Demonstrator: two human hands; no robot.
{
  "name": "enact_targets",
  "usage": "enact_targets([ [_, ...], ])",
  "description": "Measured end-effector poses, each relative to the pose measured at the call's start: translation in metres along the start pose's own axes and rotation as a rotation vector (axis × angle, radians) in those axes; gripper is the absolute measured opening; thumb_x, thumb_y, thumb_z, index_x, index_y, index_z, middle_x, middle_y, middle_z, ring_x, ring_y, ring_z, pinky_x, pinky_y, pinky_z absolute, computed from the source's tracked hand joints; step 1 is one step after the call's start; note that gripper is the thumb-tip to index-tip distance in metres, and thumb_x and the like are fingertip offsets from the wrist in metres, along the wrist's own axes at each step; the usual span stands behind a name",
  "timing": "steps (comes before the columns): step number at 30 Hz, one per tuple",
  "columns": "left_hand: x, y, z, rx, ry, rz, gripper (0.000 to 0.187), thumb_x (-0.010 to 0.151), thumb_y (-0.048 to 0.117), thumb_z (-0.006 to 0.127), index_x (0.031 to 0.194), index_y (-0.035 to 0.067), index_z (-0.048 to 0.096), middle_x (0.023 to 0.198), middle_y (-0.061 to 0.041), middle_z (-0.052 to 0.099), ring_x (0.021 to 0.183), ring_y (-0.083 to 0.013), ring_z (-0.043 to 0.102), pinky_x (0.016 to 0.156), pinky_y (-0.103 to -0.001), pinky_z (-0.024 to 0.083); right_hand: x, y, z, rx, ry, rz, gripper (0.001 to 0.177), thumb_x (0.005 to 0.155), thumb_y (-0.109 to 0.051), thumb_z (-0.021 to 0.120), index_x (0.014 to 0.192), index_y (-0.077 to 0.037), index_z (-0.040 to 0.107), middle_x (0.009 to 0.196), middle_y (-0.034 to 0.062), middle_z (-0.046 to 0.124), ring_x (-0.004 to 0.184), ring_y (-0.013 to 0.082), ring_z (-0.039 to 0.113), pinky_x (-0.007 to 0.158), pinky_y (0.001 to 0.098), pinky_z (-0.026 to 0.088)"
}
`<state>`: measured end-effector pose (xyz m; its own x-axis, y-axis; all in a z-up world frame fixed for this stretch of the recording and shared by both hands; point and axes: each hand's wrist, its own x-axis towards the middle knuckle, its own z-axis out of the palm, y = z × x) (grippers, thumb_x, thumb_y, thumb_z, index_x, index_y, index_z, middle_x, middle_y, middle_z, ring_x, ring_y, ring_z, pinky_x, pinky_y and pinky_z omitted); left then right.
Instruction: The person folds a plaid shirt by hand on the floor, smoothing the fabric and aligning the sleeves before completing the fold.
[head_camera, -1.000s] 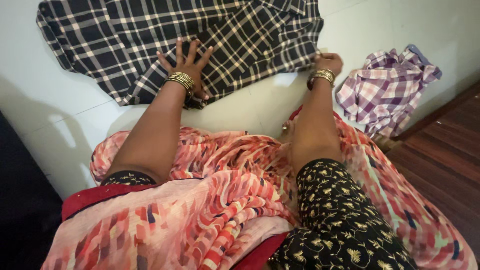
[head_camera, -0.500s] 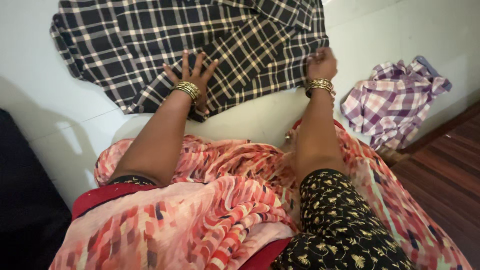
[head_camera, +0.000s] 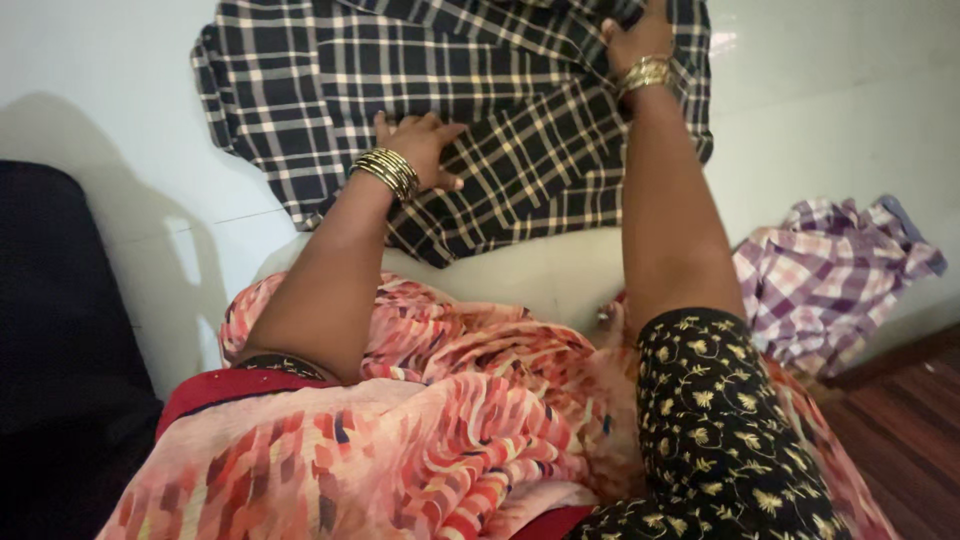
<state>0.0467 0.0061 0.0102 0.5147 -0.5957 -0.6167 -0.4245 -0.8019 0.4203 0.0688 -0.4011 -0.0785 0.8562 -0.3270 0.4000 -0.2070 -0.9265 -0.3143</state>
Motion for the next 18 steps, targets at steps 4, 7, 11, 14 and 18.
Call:
enact_targets([
  [4, -0.001, -0.014, -0.011, -0.087, 0.055, -0.019, 0.088, 0.079, 0.055, 0.077, 0.156, 0.033, 0.039, 0.161, -0.001, 0.040, 0.148, -0.0269, 0.038, 0.122, -0.072, 0.006, 0.034, -0.020, 0.006, 0.466, -0.572, 0.621, 0.048, 0.097, -0.022, 0.074, 0.135, -0.008, 0.049, 0.088, 0.0214, 0.071, 0.078, 0.0335, 0.069, 0.067, 0.0434, 0.055],
  [7, 0.002, -0.018, -0.015, -0.084, 0.063, -0.019, 0.090, 0.079, 0.056, 0.078, 0.155, 0.031, 0.037, 0.160, -0.007, 0.037, 0.147, -0.0299, 0.034, 0.118, -0.074, 0.007, 0.059, -0.006, 0.014, 0.225, -0.687, 0.548, 0.025, 0.093, -0.019, 0.077, 0.110, -0.002, 0.070, 0.095, 0.0182, 0.074, 0.086, 0.0345, 0.074, 0.075, 0.0457, 0.059],
  [11, 0.003, -0.010, -0.008, -0.066, 0.055, -0.019, 0.090, 0.079, 0.057, 0.078, 0.155, 0.031, 0.038, 0.158, -0.006, 0.041, 0.149, -0.0318, 0.033, 0.119, -0.074, 0.008, 0.045, -0.009, 0.018, 0.032, -0.142, 0.196, 0.014, 0.093, -0.014, 0.080, 0.096, -0.002, 0.075, 0.096, 0.0179, 0.077, 0.087, 0.0344, 0.073, 0.075, 0.0449, 0.057],
  [14, 0.003, -0.003, -0.002, 0.001, 0.016, -0.031, 0.087, 0.076, 0.060, 0.079, 0.151, 0.039, 0.040, 0.162, -0.008, 0.031, 0.149, -0.0361, 0.027, 0.116, -0.072, 0.008, 0.032, -0.071, 0.022, 0.202, -0.193, -0.004, 0.021, 0.082, -0.012, 0.086, 0.100, -0.007, 0.079, 0.101, 0.0152, 0.077, 0.090, 0.0305, 0.075, 0.080, 0.0418, 0.059],
  [18, -0.002, -0.002, 0.008, -0.002, 0.018, 0.004, 0.092, 0.075, 0.060, 0.079, 0.155, 0.036, 0.040, 0.164, -0.009, 0.032, 0.152, -0.0371, 0.025, 0.117, -0.076, 0.007, 0.003, -0.184, 0.029, 0.420, -0.349, -0.355, 0.027, 0.087, -0.014, 0.089, 0.110, -0.010, 0.075, 0.120, 0.0141, 0.071, 0.108, 0.0331, 0.068, 0.096, 0.0442, 0.056],
])
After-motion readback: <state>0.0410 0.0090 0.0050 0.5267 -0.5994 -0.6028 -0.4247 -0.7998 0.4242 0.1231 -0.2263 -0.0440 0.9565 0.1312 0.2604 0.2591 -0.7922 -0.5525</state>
